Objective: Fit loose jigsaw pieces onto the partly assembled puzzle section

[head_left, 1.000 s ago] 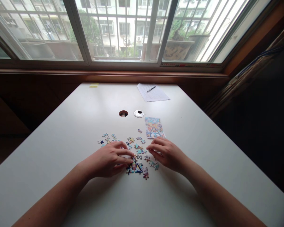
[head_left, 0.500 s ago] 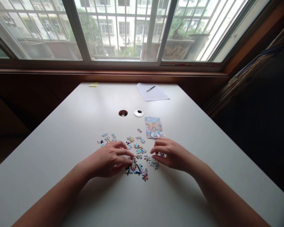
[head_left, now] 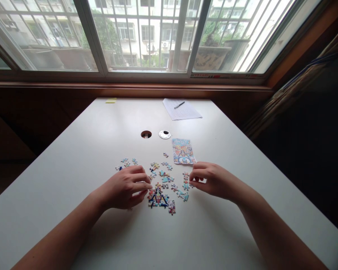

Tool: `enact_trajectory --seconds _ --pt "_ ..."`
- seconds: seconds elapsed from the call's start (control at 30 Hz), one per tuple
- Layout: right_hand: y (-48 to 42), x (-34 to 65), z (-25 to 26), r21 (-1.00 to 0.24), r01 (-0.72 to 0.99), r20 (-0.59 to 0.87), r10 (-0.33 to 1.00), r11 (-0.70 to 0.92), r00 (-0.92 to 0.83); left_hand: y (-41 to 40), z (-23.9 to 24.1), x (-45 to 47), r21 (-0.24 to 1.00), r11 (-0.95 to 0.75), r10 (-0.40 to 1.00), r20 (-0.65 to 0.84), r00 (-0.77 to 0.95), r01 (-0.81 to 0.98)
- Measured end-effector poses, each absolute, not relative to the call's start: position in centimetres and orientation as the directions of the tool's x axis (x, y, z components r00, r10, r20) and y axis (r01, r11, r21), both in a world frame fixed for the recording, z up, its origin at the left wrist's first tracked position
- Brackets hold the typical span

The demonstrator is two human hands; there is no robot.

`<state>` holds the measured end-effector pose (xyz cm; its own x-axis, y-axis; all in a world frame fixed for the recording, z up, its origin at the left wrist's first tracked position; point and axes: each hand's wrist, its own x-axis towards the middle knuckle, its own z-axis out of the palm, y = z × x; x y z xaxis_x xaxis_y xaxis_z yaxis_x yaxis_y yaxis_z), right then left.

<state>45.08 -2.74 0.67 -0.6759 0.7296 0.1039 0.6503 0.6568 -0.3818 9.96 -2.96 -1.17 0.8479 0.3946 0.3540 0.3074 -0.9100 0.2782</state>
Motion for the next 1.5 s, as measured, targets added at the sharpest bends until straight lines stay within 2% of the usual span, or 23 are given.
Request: enact_trajectory --seconds 0.2,0.37,1.5 --pt "-2.9 44.6 0.8 -0.4 0.668 -0.021 0.722 0.627 -0.691 -3.0 -1.5 9.9 0.277 -0.91 0.395 0.351 0.849 0.309" --pt "-3.0 44.1 0.5 -0.417 0.656 -0.068 0.699 0.629 -0.712 -3.0 -1.4 10.0 0.257 -0.914 0.39 0.353 0.851 0.313" --pt "-2.9 43.6 -0.3 -0.454 0.626 -0.062 0.679 0.634 -0.732 -3.0 -1.3 10.0 0.231 -0.915 0.394 0.328 0.859 0.331"
